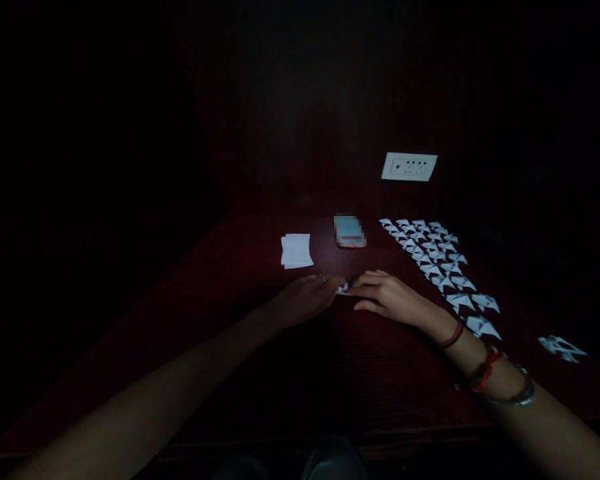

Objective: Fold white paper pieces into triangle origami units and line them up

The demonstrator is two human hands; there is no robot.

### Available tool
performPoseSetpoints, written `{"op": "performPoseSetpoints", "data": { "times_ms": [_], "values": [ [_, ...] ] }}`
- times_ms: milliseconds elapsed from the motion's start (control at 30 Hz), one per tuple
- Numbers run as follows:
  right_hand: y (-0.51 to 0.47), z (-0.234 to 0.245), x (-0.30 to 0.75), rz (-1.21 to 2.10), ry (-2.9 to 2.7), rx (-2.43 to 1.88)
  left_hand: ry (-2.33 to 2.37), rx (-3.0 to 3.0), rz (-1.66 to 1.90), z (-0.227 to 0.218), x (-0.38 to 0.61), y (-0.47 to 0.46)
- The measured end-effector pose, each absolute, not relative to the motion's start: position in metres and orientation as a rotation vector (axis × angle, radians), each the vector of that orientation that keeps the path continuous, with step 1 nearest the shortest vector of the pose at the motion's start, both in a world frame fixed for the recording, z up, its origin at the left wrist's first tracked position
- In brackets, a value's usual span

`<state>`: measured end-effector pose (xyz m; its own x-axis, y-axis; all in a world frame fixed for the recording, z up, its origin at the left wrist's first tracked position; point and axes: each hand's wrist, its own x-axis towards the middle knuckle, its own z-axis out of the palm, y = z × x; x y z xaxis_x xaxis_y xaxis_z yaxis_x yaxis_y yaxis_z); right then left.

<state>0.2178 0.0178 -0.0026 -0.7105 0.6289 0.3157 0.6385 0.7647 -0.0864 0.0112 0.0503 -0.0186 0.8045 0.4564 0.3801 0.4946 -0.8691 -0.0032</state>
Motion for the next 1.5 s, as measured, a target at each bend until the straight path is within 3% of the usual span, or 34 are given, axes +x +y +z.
{"op": "performPoseSetpoints", "data": {
  "times_ms": [300, 467, 767, 1500],
  "values": [
    [0.019, -0.004, 0.206, 0.709, -2.041, -1.075, -1.033, -3.036, -1.33, -0.004, 0.009, 0.045],
    [0.024, -0.013, 0.206, 1.0, -1.921, -1.117, -1.137, -3.118, -1.214, -0.015, 0.011, 0.048],
    [0.026, -0.013, 0.217, 0.712, -2.258, -1.308, -0.648, -2.955, -0.41, -0.022, 0.008, 0.04],
    [0.018, -0.001, 0.216, 0.086, -2.696, -0.911, -0.511, -3.121, -0.385, -0.015, 0.003, 0.044]
  ]
}}
